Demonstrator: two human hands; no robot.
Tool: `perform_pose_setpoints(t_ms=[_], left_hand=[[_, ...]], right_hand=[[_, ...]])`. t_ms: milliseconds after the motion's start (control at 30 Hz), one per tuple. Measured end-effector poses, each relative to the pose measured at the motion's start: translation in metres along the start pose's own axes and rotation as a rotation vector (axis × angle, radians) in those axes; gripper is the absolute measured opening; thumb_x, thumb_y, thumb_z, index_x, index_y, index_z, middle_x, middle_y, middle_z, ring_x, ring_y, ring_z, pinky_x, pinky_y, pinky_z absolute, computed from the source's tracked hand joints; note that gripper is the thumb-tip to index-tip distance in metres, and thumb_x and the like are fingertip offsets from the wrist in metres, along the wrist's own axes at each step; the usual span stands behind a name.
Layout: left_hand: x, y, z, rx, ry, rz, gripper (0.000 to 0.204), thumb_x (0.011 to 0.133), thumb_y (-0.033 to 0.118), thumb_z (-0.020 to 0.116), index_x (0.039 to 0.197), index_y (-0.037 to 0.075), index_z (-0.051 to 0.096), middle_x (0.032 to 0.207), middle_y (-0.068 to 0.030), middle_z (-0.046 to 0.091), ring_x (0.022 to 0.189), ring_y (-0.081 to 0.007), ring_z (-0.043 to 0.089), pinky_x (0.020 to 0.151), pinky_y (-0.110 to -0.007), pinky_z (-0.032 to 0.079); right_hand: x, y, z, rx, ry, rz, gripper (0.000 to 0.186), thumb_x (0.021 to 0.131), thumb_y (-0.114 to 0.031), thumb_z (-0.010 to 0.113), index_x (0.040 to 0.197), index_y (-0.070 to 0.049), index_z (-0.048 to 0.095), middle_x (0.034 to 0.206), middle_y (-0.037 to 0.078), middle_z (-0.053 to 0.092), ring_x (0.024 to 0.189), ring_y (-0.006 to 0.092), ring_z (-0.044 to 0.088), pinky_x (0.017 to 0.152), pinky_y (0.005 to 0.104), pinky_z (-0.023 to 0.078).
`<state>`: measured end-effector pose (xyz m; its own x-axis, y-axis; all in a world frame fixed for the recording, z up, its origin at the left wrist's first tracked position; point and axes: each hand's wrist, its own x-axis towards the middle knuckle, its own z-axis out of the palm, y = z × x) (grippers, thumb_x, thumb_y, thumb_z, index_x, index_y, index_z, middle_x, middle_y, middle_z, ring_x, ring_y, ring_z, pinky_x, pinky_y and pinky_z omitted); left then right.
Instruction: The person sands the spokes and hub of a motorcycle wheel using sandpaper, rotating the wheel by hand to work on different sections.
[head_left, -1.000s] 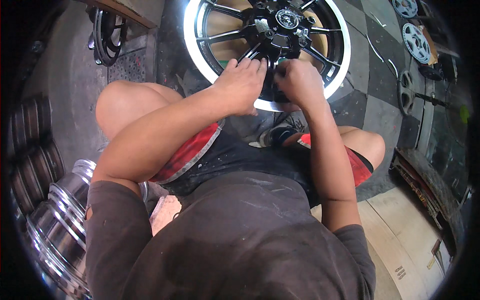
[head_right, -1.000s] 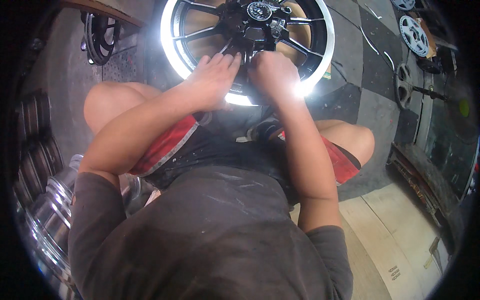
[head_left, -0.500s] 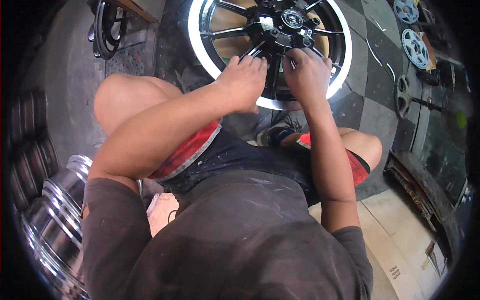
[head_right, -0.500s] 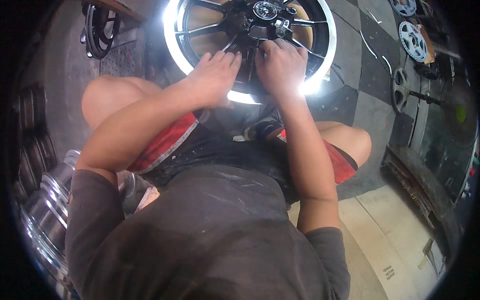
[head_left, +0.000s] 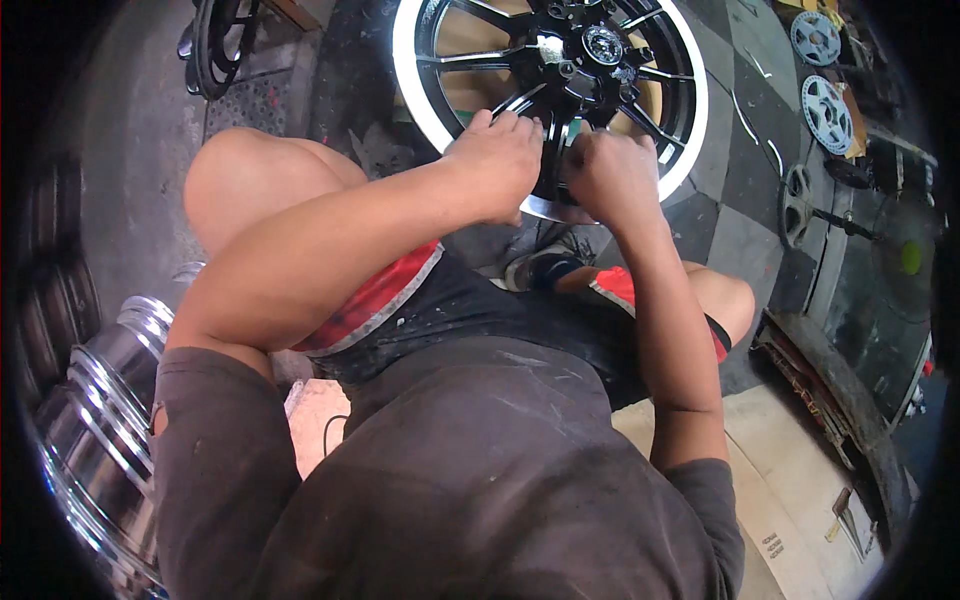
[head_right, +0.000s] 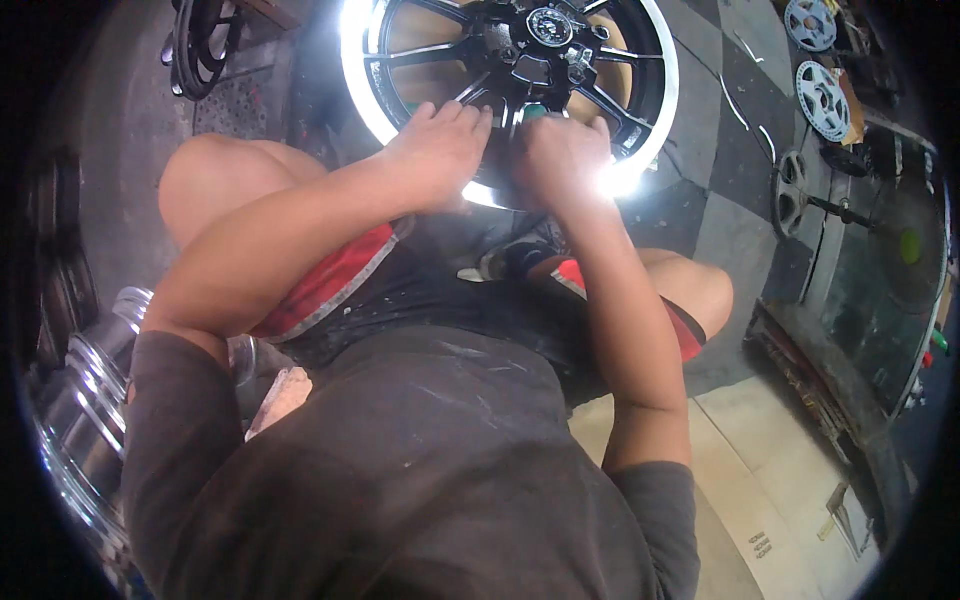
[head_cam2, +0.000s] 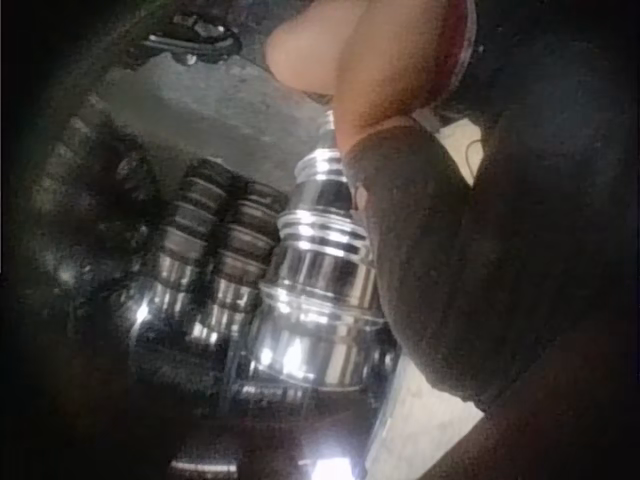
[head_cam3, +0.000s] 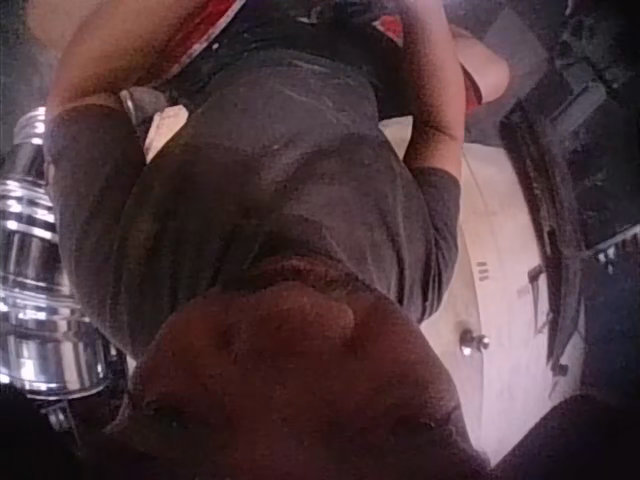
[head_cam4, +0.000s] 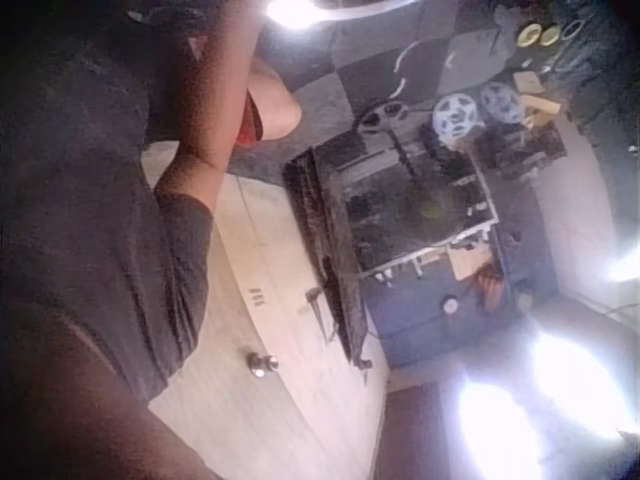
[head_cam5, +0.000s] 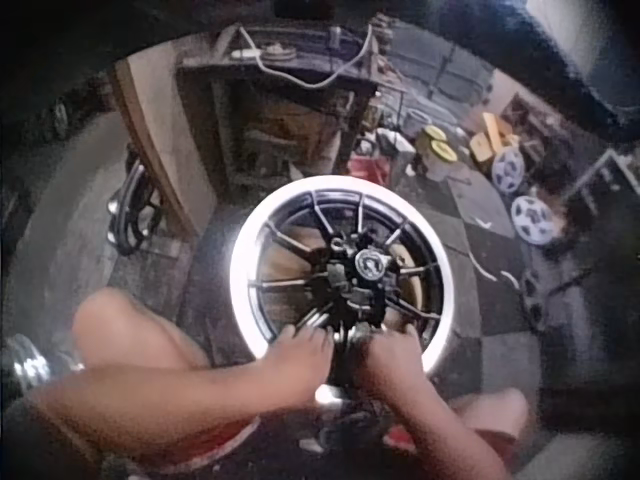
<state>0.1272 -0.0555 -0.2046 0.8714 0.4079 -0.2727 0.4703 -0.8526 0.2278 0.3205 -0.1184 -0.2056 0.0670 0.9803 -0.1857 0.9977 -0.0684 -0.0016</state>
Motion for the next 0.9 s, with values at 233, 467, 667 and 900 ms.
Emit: perform_pose_setpoints(t_ms=[233,467,667,900], left_hand=[[0.0,0.0,0.002,0.025,0.004,0.029,0.116,0.071,0.045,0.094,0.157,-0.014,0.042,0.136,-0.0178,0.062,0.131,-0.031,0.057,0.105,-0.046,0.046],[0.002,-0.001,0.003,0.008,0.028,0.033,0.116,0.07,0.043,0.094,0.157,-0.014,0.042,0.136,-0.0181,0.061,0.131,-0.0312,0.056,0.105,-0.046,0.046],[0.001,-0.003,0.005,0.013,0.02,0.031,0.114,0.072,0.042,0.092,0.157,-0.014,0.041,0.136,-0.019,0.061,0.132,-0.0324,0.056,0.105,-0.047,0.046],[0.003,-0.002,0.004,0.007,0.002,0.021,0.112,0.072,0.04,0.092,0.157,-0.014,0.042,0.136,-0.0192,0.06,0.131,-0.0327,0.056,0.106,-0.047,0.046]], right_hand=[[0.007,0.01,0.001,0.11,0.293,-0.021,0.016,0.089,-0.029,0.074,0.09,-0.014,0.08,0.093,0.004,0.077,0.09,0.0285,0.075,0.087,0.0469,0.048],[0.0,0.013,0.005,0.123,0.141,-0.086,0.016,0.088,-0.028,0.076,0.089,-0.013,0.079,0.089,0.009,0.077,0.086,0.0324,0.074,0.084,0.049,0.048],[-0.011,0.003,-0.013,0.129,-0.202,-0.073,0.017,0.086,-0.027,0.074,0.088,-0.01,0.079,0.09,0.011,0.076,0.087,0.0338,0.074,0.081,0.0505,0.048],[-0.012,0.012,0.008,0.233,0.162,-0.115,0.016,0.085,-0.026,0.075,0.084,-0.01,0.079,0.084,0.013,0.077,0.081,0.0364,0.074,0.08,0.0508,0.05]])
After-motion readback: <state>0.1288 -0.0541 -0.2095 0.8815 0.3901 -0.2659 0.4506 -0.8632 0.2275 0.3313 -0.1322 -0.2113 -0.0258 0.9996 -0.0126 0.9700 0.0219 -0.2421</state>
